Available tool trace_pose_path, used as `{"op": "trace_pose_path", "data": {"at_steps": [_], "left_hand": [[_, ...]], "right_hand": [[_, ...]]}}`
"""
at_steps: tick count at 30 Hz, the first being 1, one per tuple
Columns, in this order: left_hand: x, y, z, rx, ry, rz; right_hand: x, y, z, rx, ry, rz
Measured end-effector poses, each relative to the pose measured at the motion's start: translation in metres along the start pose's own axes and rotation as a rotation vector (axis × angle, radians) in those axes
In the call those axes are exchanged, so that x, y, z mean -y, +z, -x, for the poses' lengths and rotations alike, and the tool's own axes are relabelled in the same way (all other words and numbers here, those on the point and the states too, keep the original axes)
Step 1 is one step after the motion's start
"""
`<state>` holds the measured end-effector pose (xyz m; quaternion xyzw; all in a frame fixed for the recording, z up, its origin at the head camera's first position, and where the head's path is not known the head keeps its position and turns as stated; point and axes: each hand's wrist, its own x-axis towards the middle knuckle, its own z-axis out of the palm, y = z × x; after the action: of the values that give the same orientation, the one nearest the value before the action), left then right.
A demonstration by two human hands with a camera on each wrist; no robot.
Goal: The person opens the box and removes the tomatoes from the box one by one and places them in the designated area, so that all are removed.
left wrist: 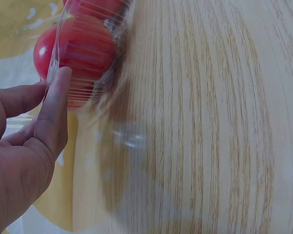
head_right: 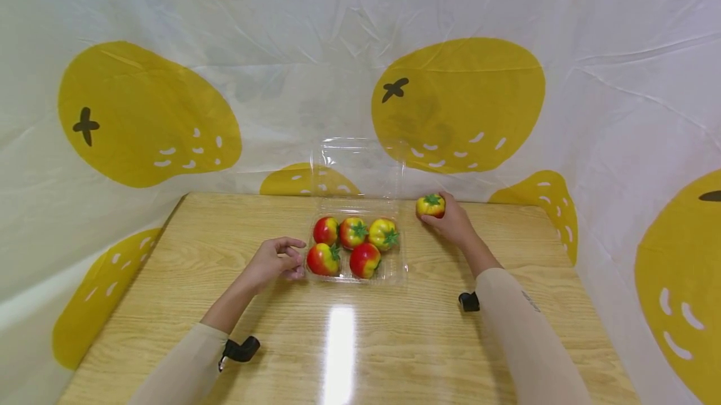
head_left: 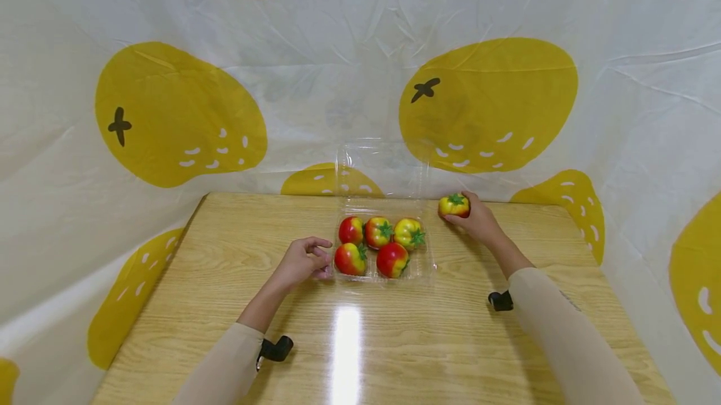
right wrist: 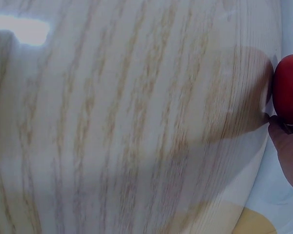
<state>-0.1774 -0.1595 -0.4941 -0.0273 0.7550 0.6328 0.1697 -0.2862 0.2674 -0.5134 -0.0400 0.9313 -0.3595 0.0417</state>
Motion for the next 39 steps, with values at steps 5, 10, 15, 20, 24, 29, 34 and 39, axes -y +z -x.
{"op": "trace_pose_path", "data": {"at_steps": [5, 10, 15, 20, 24, 29, 34, 39], "left_hand": [[0.001, -0.001, 0.0, 0.014, 0.007, 0.01], [0.002, -0.001, -0.001, 0.015, 0.012, 0.014], [0.0, 0.0, 0.0, 0.004, 0.002, 0.011], [0.001, 0.001, -0.001, 0.001, 0.008, 0.024], [0.002, 0.001, -0.001, -0.002, 0.005, 0.034], [0.002, 0.001, -0.002, -0.005, -0.005, 0.026], [0.001, 0.001, -0.001, -0.005, 0.0, 0.02], [0.0, 0.0, -0.001, -0.007, -0.009, 0.024]], "right_hand": [[-0.003, 0.001, -0.002, 0.008, -0.001, -0.008], [-0.004, 0.001, -0.003, 0.014, 0.011, -0.018], [-0.005, -0.001, -0.003, 0.019, 0.013, -0.021], [-0.006, -0.001, -0.003, 0.018, -0.003, -0.023], [-0.009, -0.001, -0.002, 0.01, -0.013, -0.02], [-0.01, -0.003, 0.003, 0.009, -0.012, -0.046], [-0.01, -0.008, 0.012, 0.012, -0.028, -0.069], [-0.011, -0.014, 0.022, 0.013, -0.026, -0.07]]}}
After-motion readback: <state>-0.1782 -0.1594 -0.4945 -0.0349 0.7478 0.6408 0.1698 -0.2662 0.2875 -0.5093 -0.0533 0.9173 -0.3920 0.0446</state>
